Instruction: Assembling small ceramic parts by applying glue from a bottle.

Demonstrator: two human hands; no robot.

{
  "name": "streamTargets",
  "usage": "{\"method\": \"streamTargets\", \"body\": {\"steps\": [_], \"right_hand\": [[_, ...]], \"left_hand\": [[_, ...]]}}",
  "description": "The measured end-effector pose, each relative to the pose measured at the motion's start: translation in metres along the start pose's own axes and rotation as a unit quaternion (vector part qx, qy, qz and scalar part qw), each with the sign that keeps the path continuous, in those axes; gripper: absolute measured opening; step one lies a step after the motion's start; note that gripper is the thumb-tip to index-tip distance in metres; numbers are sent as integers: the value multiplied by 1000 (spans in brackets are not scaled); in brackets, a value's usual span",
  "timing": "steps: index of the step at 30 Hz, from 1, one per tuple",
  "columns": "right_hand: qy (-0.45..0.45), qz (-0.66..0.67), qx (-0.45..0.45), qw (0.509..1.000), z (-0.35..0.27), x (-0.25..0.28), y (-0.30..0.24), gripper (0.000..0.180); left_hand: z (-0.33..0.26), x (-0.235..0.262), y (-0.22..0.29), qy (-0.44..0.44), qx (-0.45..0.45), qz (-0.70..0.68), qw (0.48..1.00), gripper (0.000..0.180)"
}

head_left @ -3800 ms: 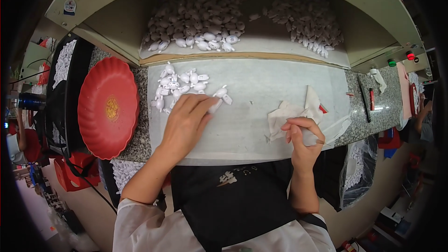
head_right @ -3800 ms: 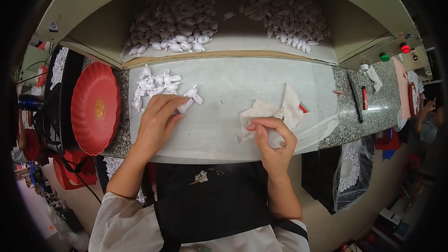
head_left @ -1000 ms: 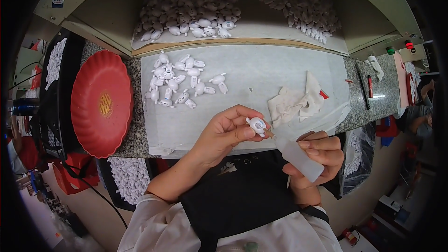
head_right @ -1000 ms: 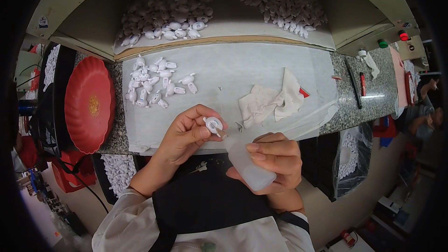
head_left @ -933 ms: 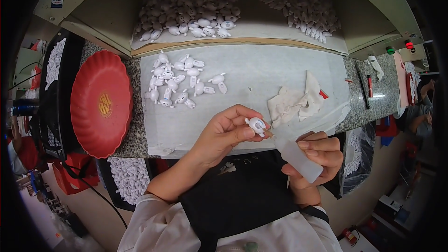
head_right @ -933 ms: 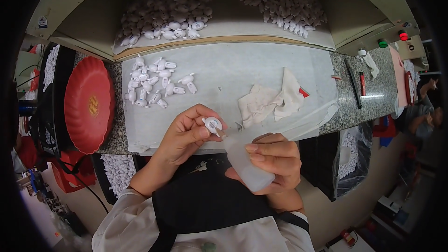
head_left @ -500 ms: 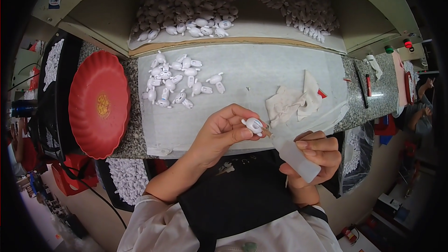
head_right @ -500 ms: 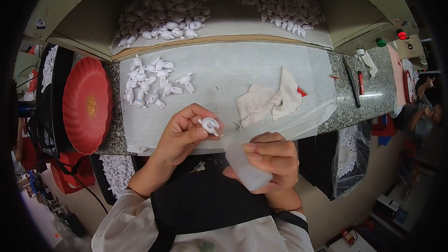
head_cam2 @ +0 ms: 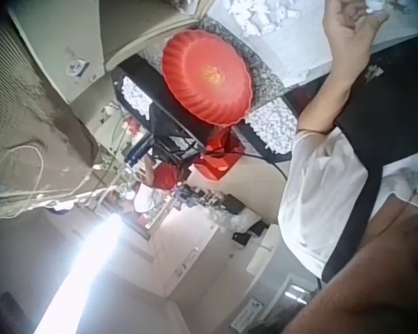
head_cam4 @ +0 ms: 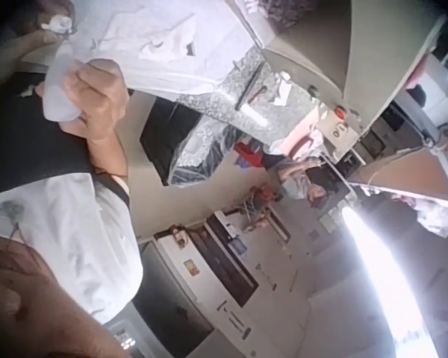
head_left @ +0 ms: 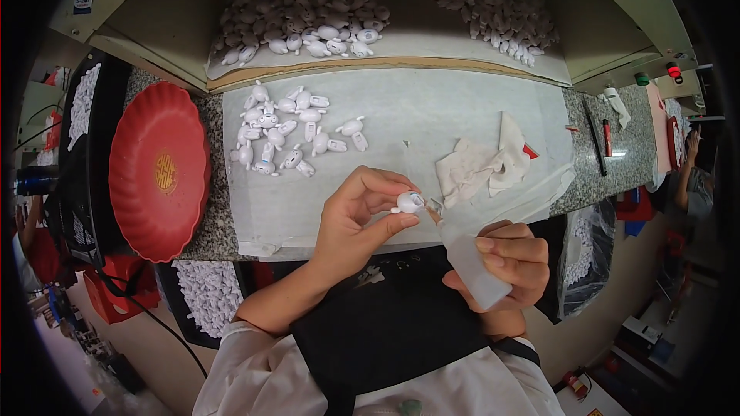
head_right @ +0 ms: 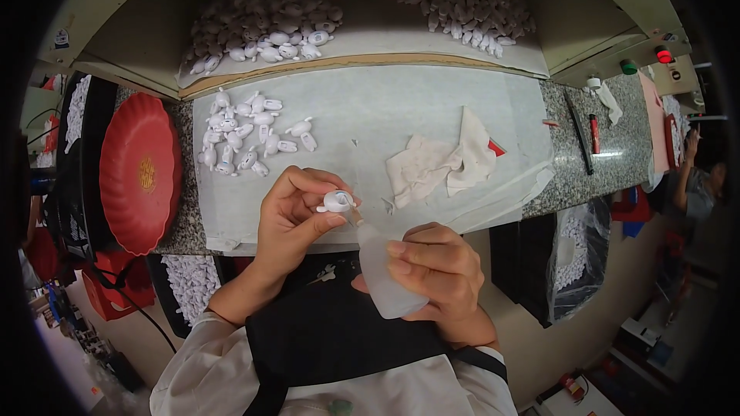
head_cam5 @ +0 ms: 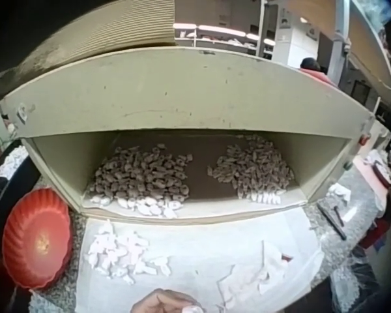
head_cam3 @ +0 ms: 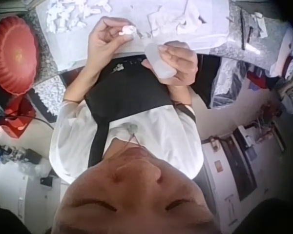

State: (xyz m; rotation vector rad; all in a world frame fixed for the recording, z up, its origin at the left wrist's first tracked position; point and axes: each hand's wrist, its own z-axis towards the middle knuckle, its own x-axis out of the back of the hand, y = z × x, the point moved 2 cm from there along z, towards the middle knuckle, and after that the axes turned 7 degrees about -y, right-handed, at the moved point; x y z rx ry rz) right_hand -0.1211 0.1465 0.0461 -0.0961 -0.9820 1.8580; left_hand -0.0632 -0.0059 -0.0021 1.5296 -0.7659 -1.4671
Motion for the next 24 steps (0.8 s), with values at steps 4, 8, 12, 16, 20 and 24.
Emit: {"method": "streamTargets", "body": {"steps": [4,8,12,16,20,24], "right_hand": [[11,1,1,1000,0,-2,-1,36],[1,-38,-7,999,5,-4,-7,37],[-9,-58,-12,998,6,-4,-9,42],[-7,-57,-31,998,5,-4,-9,40],[-14,-15,-44,999,4,4,-6,41],[-8,1,-32,999,5,3,-3,44]], "left_hand": [[-2,1,-2,1,-52,116,992,26],[-3,1,0,-2,-143,299,943,29],[-2,-2,6,15,-189,379,906,29],[0,-4,9,14,-197,405,893,29],[-1,-6,10,9,-216,404,889,29],[-1,-4,8,12,-211,378,901,27]]}}
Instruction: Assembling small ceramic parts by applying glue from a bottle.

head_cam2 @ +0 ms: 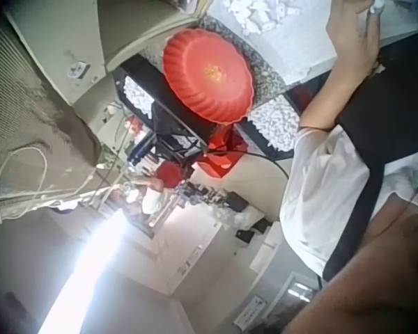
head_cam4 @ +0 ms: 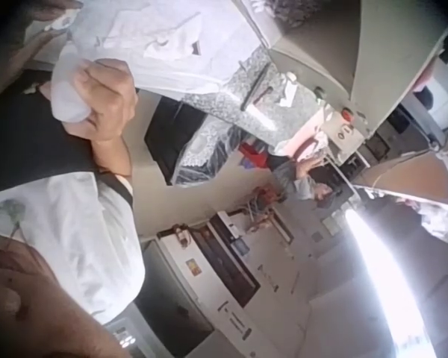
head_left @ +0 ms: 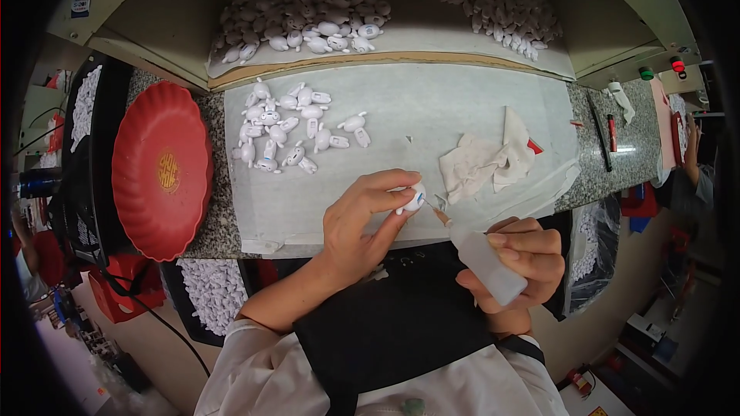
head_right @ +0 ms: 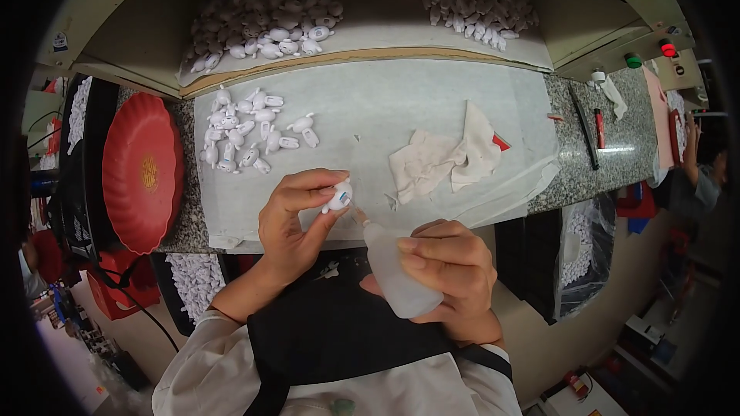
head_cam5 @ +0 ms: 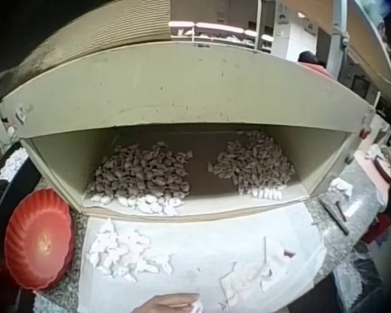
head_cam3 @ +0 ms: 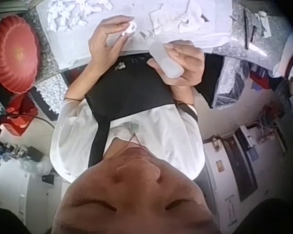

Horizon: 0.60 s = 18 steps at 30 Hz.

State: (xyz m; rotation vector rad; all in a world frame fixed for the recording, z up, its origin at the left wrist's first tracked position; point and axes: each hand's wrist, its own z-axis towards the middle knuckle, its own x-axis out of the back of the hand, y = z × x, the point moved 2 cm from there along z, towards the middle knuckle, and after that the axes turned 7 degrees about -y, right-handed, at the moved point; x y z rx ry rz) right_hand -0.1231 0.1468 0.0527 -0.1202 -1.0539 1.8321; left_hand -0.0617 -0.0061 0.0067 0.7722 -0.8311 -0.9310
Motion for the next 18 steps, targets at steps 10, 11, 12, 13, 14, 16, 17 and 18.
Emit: {"method": "streamTargets", "body": {"steps": [10,11,12,13,14,16,17,18], "right_hand": [[-13,-8,-8,1000,-1,-1,0,43],[-14,-7,-11,1000,-1,-1,0,43],[-15,-5,-14,1000,-1,-1,0,44],[-14,-6,-14,1000,0,-2,0,44],[-6,-4,-17,1000,1,-4,0,44],[2,-2,-21,1000,1,-5,0,44],[4,-2,-24,1000,1,-4,0,44],[6,-2,-27,1000,1,-3,0,43]], "left_hand": [[-1,0,1,-1,5,-6,1000,27],[0,0,1,-3,2,-1,1000,26],[0,1,1,-5,0,4,1000,26],[0,1,1,-6,-1,4,1000,26],[0,0,1,-5,-9,4,1000,26],[0,1,1,-4,-17,5,1000,26],[-1,1,0,-1,-14,3,1000,25],[-1,1,0,2,-11,2,1000,25]]}}
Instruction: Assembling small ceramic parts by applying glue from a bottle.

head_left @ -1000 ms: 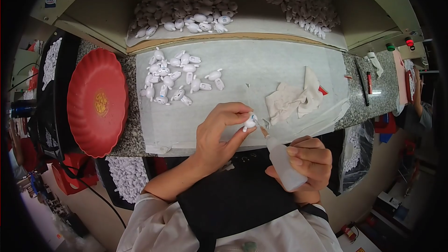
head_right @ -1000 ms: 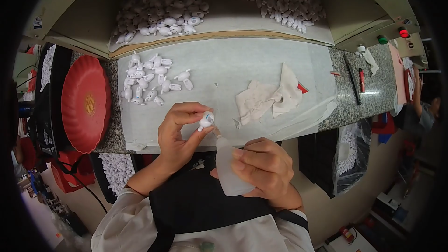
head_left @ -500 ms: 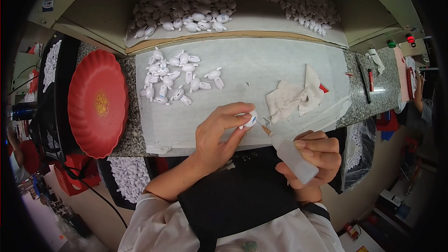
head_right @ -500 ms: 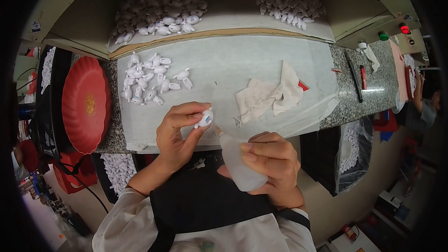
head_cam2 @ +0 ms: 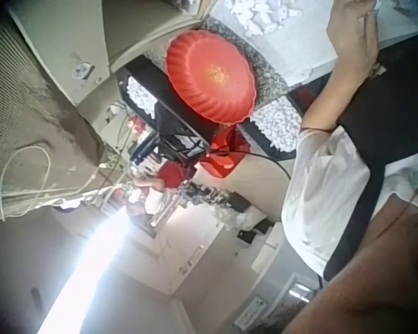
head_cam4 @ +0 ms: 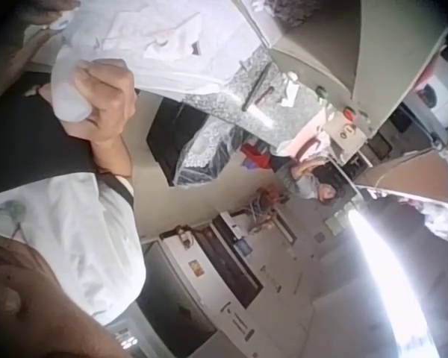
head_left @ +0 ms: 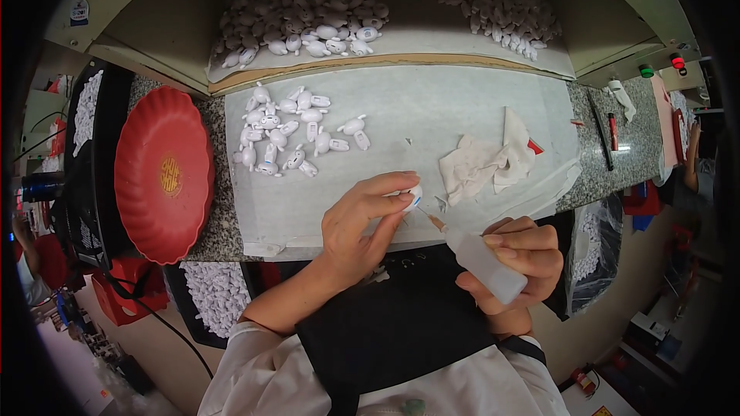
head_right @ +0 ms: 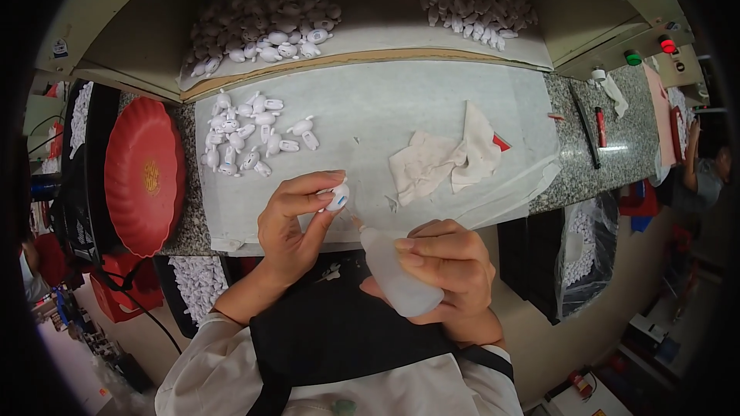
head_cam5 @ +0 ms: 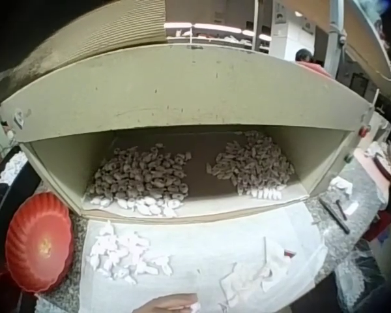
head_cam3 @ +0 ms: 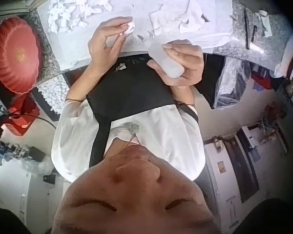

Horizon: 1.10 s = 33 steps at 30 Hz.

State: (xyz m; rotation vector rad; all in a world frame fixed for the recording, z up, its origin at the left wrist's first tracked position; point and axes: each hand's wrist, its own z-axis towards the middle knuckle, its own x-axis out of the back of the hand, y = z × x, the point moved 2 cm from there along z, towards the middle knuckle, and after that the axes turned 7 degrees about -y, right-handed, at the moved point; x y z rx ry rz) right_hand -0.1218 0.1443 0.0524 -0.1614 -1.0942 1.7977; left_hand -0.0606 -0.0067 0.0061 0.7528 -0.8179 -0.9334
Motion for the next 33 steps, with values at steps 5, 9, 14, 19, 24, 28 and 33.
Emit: {"method": "streamTargets", "body": {"steps": [5,9,14,19,24,28,33], "right_hand": [[127,32,-45,990,-5,3,1,48],[186,171,-115,961,6,6,17,31],[78,210,-314,923,-2,18,47,35],[-37,-17,-289,957,-6,15,68,37],[-146,-180,-244,942,4,6,70,21],[-34,84,-355,930,-1,13,56,13],[32,185,-321,928,3,-13,39,15]], "left_hand": [[0,-4,-1,11,134,-204,970,21],[-2,-5,-8,3,260,-404,877,18],[-3,-5,-15,-2,280,-414,866,17],[-3,-8,-17,-9,283,-410,867,19],[-2,-5,-12,4,273,-356,894,26],[-5,-5,-13,2,253,-291,923,26],[-4,-9,-11,-7,219,-158,963,23]]}}
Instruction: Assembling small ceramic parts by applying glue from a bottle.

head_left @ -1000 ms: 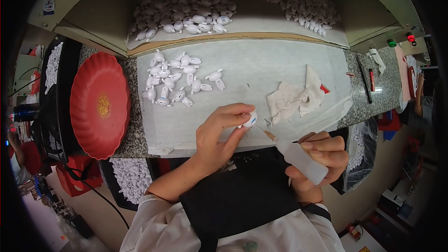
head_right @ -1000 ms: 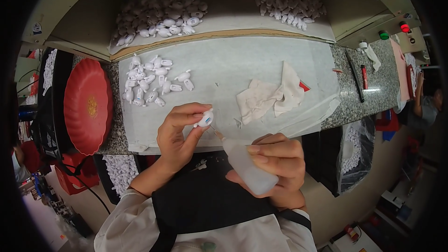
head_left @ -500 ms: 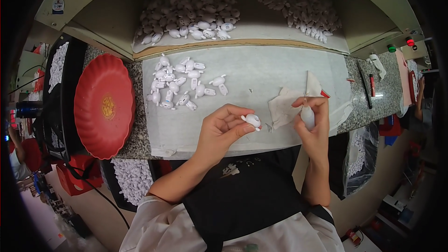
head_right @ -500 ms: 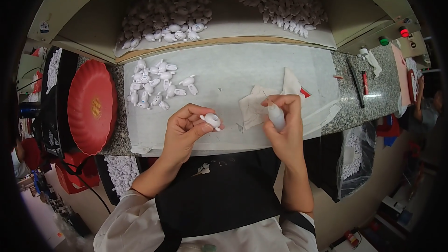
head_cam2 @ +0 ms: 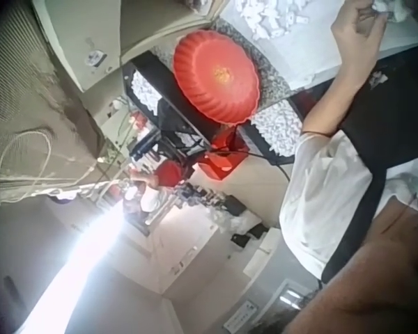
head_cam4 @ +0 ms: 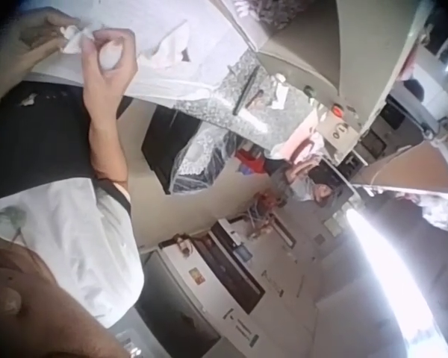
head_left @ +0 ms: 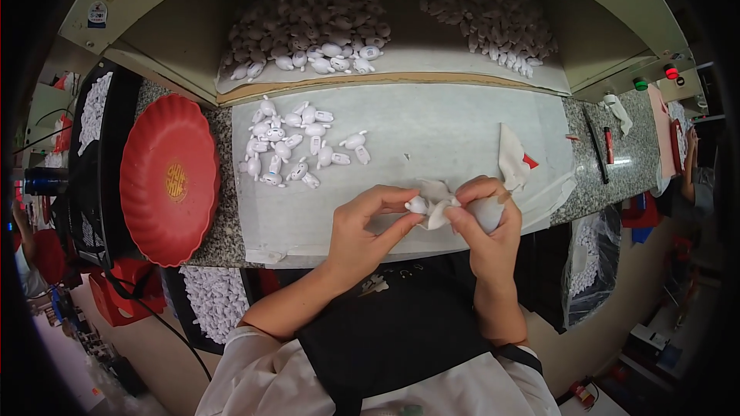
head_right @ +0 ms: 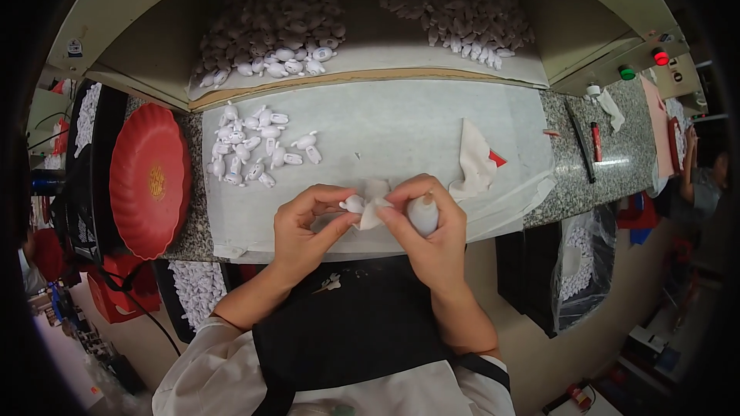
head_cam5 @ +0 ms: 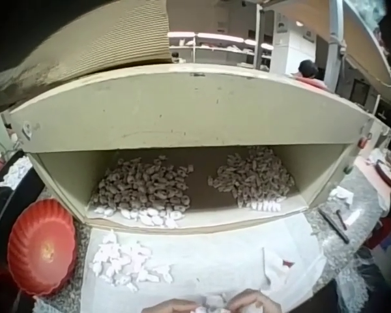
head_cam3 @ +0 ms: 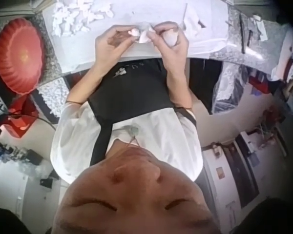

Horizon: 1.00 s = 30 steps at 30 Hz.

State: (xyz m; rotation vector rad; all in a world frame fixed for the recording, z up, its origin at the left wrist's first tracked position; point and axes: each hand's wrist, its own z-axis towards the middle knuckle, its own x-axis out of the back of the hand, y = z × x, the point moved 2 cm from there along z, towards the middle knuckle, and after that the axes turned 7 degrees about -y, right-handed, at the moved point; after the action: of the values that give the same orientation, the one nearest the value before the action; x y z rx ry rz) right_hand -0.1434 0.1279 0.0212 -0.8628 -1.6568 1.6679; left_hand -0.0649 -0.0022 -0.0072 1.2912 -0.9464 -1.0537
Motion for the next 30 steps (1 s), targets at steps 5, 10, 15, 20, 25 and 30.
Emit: {"method": "streamTargets", "body": {"steps": [5,10,15,20,25,30], "right_hand": [[-98,32,-51,993,12,-11,1,16],[-129,1,-118,985,10,0,7,11],[-6,-83,-55,995,10,24,-8,21],[20,-164,84,983,5,28,0,37],[-30,-59,56,996,-8,16,-21,32],[68,70,84,992,-20,14,-27,39]], "left_hand": [[-2,4,2,-9,-37,57,998,22],[-5,8,2,-30,-59,18,998,23],[3,17,-4,-33,55,-211,975,24],[3,15,-4,-50,97,-297,949,24],[3,13,-2,-116,153,-406,894,29],[-1,11,-3,-137,158,-470,858,30]]}}
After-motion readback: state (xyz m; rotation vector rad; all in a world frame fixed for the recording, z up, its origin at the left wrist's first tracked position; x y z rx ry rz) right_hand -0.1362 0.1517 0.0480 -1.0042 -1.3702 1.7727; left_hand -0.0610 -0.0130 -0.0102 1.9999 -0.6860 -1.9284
